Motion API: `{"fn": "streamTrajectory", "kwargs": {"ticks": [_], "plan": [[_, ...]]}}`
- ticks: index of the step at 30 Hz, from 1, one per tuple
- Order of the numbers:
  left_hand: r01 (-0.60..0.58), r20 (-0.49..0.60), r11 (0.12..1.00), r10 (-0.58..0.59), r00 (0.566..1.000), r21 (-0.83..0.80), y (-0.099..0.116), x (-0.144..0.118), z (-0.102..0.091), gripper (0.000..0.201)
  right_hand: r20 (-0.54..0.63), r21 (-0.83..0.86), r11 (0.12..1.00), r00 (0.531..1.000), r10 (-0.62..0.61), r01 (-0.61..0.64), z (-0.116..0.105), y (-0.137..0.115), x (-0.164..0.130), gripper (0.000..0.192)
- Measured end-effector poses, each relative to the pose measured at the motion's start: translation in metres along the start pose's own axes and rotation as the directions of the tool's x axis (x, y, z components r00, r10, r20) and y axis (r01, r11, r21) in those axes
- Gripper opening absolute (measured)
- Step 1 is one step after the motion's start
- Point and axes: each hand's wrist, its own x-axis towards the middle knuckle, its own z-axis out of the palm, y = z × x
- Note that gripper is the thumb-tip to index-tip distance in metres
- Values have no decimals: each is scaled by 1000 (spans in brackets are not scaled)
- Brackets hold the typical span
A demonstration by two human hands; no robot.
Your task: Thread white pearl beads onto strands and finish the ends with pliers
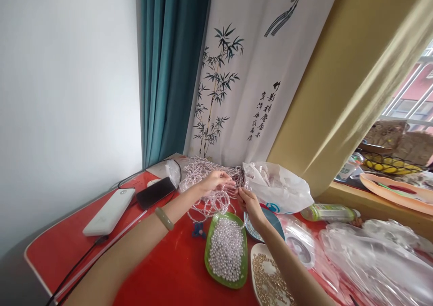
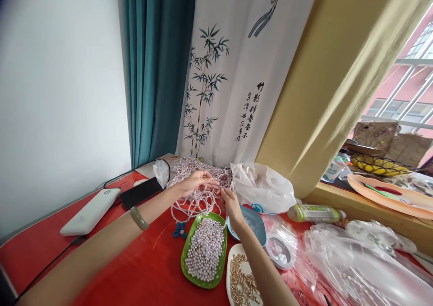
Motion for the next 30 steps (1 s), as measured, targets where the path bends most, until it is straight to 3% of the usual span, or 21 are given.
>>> {"fn": "streamTrajectory", "kwargs": {"ticks": [3, 6, 12, 16, 25, 30], "plan": [[48, 28, 999, -47, 999, -15, -3, 0, 19, 13, -25, -34, 999, 1000, 14, -15, -2, -4, -2, 42], [69, -32, 998, -69, 997, -12, -6, 4, 36, 7, -42, -70, 997, 999, 31, -34, -4, -6, -8, 43], [-51, -202, 999, 52, 978, 6, -10, 20, 49, 16, 3, -93, 995, 1000, 22, -21, -7, -9, -17, 39], [-115, -268, 993, 113, 957, 9, -5, 31, 40, 14, -10, -46, 999, 1000, 4, -4, -9, -4, -23, 34], [-156, -408, 988, 149, 901, 17, -1, 45, -3, 15, 4, 122, 988, 995, 98, -98, -22, 3, -32, 35], [-158, -412, 987, 142, 900, -4, 0, 46, -17, 13, -44, 132, 987, 994, 101, -95, -23, 5, -35, 35]]}}
